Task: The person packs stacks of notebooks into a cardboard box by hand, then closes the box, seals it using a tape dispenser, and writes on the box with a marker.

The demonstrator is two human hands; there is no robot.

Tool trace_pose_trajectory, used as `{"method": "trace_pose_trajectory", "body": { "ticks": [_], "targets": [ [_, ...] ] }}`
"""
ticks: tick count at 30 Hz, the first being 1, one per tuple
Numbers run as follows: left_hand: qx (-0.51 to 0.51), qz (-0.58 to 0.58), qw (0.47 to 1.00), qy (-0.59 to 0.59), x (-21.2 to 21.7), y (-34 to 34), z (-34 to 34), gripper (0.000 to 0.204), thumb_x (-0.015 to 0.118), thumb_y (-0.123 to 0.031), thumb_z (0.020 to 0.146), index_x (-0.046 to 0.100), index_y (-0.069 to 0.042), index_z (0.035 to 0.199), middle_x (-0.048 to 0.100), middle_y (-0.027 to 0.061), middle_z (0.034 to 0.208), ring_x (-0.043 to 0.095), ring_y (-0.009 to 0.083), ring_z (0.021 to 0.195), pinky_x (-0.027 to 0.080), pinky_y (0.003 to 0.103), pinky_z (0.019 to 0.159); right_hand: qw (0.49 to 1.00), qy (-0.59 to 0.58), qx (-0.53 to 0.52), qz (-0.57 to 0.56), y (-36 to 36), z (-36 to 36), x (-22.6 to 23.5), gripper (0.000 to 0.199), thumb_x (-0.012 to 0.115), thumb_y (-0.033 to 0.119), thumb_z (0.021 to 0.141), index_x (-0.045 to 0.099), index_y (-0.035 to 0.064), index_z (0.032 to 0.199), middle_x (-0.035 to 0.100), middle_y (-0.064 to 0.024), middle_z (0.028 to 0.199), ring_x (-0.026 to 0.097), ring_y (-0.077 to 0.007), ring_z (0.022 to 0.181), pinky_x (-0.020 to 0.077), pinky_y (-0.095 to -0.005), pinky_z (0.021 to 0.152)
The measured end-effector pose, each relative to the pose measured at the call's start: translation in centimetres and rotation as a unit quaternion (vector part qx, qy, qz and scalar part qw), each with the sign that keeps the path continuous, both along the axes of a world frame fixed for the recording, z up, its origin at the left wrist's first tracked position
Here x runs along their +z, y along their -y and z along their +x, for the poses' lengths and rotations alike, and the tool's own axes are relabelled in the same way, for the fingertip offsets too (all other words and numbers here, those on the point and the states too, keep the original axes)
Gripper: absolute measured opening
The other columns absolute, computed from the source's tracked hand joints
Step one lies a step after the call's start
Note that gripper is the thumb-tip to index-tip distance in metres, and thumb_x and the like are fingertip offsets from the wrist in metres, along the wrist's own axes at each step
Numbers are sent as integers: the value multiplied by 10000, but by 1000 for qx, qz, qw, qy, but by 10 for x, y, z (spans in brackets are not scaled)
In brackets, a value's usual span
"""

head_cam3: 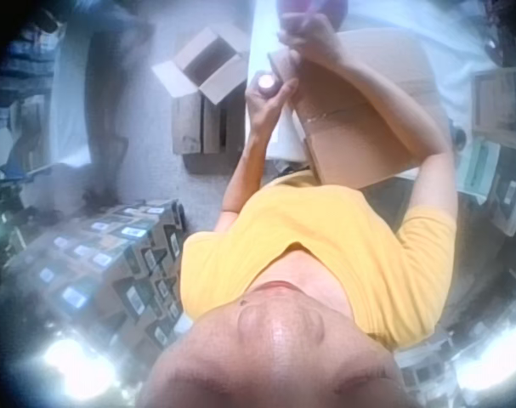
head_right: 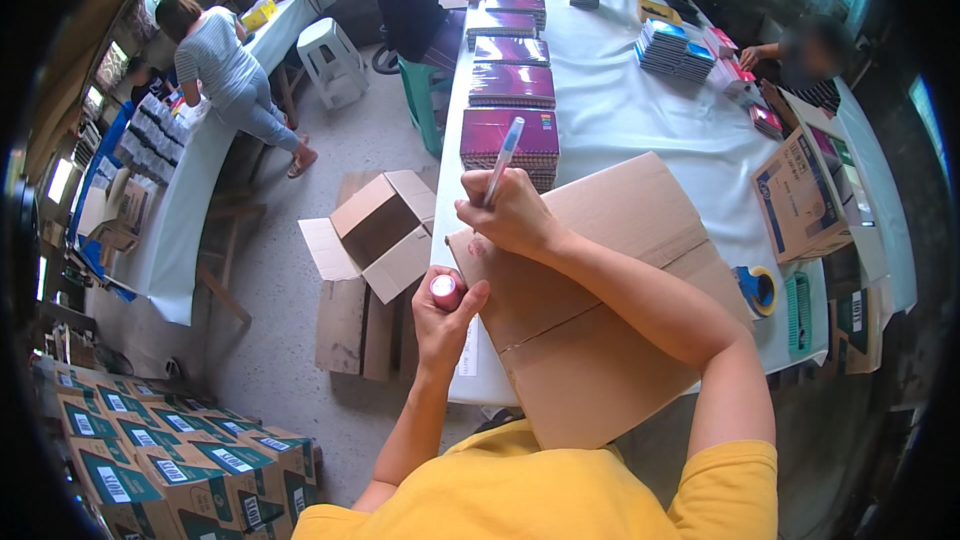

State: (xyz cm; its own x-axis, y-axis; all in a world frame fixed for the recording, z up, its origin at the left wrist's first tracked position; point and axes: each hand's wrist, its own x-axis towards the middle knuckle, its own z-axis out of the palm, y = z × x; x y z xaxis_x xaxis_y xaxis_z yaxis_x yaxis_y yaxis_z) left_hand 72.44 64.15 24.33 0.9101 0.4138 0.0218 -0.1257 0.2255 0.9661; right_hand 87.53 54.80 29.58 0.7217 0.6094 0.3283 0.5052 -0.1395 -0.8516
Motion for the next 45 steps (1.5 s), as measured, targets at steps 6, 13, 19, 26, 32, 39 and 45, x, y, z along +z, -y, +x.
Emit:
{"method": "trace_pose_trajectory", "body": {
  "ticks": [6,13,19,26,32,39,45],
  "targets": [
    [-12,-1,1000,2,0,-2,0,323,814,-167,796,509,-66,824,519,-50,700,474,29,626,402,172,570,999,32,-16,-5,0,-1,0,293,653,79,801,434,-8,626,454,-124,500,443,-216,444,390,-359,484],
    [-12,5,1000,-5,3,0,1,309,802,-151,807,506,-63,822,531,-49,700,483,26,626,403,168,569,997,43,-59,14,6,7,0,276,685,97,796,480,5,636,524,-99,521,521,-225,470,411,-350,495],
    [-19,4,1000,-1,0,-1,1,269,761,-90,835,493,-75,814,510,-47,738,467,25,647,381,169,577,996,65,-52,-27,8,3,7,262,709,133,778,521,4,648,571,-137,553,606,-260,515,456,-366,527],
    [-16,16,1000,3,-3,-1,1,269,758,-85,837,490,-74,811,510,-42,740,474,27,651,387,168,582,997,61,-55,-14,7,2,4,239,662,89,775,498,-5,629,546,-151,539,592,-303,515,462,-378,538],
    [-18,8,1000,1,-2,-1,0,275,764,-94,834,490,-75,818,513,-43,754,473,24,659,384,165,583,997,57,-60,-6,8,3,4,231,645,67,749,477,-8,610,522,-144,523,553,-295,486,439,-378,520],
    [-17,28,999,1,-3,-1,1,277,770,-121,834,497,-77,817,521,-46,746,468,25,646,371,163,569,998,46,-47,8,7,5,-1,282,650,74,776,437,-2,607,449,-95,517,457,-199,489,375,-359,495],
    [-7,29,1000,-7,-1,-1,-1,282,773,-141,834,500,-77,805,511,-54,728,451,16,635,355,163,555,997,28,-78,-3,17,-5,5,269,652,91,771,459,-11,614,488,-115,509,504,-199,464,401,-364,493]
  ]
}}
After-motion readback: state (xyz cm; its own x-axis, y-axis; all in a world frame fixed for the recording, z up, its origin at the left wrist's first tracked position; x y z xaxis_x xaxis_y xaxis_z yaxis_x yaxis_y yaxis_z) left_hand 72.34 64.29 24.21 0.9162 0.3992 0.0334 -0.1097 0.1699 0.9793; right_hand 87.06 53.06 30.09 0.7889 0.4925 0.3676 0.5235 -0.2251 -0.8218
